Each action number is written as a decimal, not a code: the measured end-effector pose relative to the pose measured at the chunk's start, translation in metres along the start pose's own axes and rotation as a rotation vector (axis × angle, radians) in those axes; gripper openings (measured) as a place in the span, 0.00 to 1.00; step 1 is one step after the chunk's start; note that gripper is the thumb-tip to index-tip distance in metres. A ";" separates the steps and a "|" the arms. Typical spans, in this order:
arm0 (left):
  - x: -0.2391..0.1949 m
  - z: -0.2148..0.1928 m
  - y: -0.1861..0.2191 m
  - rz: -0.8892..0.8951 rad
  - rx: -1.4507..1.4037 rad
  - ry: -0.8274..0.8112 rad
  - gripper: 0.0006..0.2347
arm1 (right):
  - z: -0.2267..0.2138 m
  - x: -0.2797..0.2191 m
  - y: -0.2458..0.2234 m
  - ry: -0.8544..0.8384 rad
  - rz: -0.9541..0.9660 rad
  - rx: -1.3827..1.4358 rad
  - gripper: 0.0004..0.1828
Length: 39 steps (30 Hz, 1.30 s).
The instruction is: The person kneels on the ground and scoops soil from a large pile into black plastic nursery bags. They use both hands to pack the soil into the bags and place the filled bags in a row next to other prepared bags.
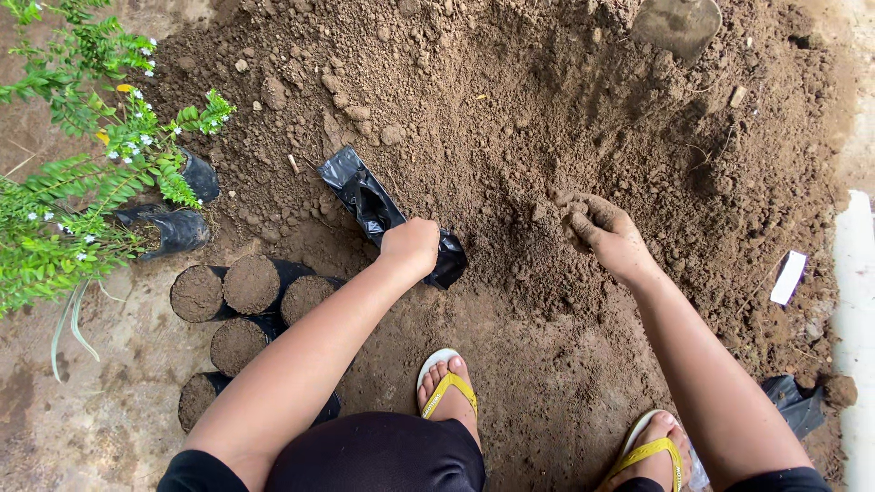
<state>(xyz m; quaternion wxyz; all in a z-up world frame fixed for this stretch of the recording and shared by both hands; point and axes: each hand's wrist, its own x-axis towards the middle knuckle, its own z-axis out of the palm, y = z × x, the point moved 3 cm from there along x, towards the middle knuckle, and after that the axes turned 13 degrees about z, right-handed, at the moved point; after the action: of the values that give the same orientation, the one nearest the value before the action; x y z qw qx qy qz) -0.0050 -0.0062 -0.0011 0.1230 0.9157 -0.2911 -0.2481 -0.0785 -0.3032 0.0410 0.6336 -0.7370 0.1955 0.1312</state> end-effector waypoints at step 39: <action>0.027 0.101 -0.074 0.270 0.174 0.446 0.18 | 0.007 0.047 0.023 0.328 0.123 -0.349 0.16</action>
<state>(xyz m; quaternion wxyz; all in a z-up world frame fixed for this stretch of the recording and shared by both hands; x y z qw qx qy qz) -0.0045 0.0290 -0.1243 0.1368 0.9077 -0.3966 0.0045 -0.0473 -0.3045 -0.0012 0.4473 -0.8334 0.3147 0.0796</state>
